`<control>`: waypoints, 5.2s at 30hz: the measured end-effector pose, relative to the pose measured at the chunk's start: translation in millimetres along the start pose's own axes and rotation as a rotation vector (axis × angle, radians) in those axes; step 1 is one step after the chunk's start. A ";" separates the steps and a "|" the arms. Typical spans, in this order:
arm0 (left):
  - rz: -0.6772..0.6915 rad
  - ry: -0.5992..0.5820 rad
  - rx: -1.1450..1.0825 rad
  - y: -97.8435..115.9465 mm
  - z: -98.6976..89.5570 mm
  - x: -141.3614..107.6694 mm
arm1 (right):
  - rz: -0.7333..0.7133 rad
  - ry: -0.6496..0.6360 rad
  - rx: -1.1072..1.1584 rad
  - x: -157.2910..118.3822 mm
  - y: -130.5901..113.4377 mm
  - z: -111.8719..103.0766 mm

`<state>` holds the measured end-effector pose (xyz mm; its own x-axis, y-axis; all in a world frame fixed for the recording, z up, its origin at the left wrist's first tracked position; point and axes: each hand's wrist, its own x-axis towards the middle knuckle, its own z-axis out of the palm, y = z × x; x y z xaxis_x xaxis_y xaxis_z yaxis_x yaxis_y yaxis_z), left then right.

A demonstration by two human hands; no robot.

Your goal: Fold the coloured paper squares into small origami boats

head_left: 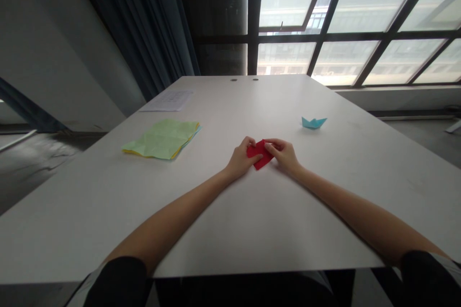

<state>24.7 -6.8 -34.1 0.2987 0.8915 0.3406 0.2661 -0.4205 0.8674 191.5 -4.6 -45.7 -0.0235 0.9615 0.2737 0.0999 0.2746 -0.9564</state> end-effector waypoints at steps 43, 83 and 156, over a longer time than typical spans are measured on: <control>-0.260 0.014 -0.647 -6.7 5.5 6.9 | -0.082 0.048 0.009 1.6 -9.4 -3.1; -0.075 0.114 -0.197 -7.2 1.2 0.8 | 0.157 -0.028 0.248 3.5 -6.5 3.9; -0.273 0.154 -0.441 -21.1 1.7 12.1 | -0.101 -0.064 -0.255 7.5 -3.0 -11.6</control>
<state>24.3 12.6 -48.9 0.1257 0.9868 0.1016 -0.1047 -0.0886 0.9905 202.6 1.7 -39.7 -0.1084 0.9298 0.3518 0.3409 0.3672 -0.8654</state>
